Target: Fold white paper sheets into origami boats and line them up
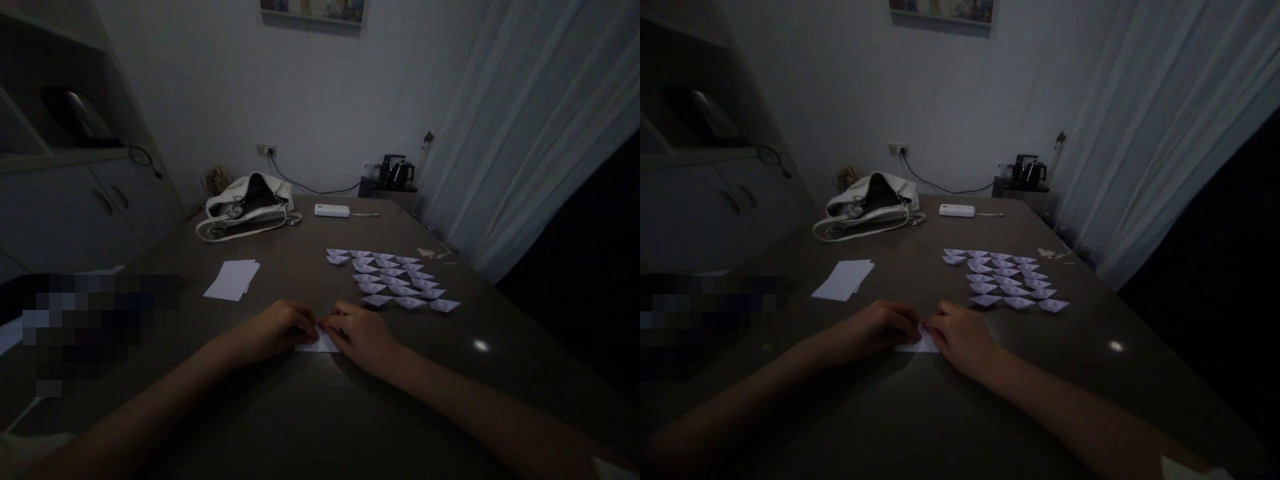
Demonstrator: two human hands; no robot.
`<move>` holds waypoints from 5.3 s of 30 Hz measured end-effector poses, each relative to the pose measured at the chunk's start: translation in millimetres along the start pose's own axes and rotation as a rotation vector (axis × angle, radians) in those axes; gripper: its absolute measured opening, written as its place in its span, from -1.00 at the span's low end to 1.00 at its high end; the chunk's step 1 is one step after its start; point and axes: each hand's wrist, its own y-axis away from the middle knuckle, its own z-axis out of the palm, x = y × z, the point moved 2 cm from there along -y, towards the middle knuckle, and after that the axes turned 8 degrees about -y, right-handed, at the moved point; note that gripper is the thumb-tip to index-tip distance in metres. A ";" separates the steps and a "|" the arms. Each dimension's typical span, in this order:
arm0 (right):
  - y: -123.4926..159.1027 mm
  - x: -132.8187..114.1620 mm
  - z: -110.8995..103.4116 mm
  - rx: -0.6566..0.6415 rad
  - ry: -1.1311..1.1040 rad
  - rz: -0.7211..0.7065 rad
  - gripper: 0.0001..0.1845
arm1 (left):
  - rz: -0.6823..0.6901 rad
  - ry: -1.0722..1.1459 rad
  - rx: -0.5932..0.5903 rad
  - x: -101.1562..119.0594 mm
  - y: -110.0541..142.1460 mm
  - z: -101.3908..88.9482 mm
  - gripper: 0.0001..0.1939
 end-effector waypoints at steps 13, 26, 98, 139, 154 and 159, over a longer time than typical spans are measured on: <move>-0.3 -10.5 -6.8 -0.056 0.145 -0.014 -0.78 | -0.028 -0.044 0.013 4.6 2.0 -3.9 -0.81; 0.1 -11.4 -5.1 -0.019 0.137 -0.022 -0.75 | -0.104 -0.032 0.051 -5.6 0.2 -1.3 -0.89; -0.2 -12.0 -6.7 -0.015 0.095 -0.038 -0.75 | -0.070 -0.267 0.067 -10.4 -6.1 -4.3 -0.93; -3.7 -24.9 -11.1 -0.143 0.258 0.017 -0.69 | -0.053 -0.076 -0.074 -26.5 7.6 -9.9 -0.86; -1.5 -5.0 -11.6 0.080 0.179 0.134 -0.74 | 0.045 -0.161 -0.067 -15.0 7.0 -14.9 -0.86; -4.6 3.9 -9.0 0.132 -0.020 0.290 -0.77 | 0.064 -0.145 -0.024 -4.9 6.6 -12.1 -0.88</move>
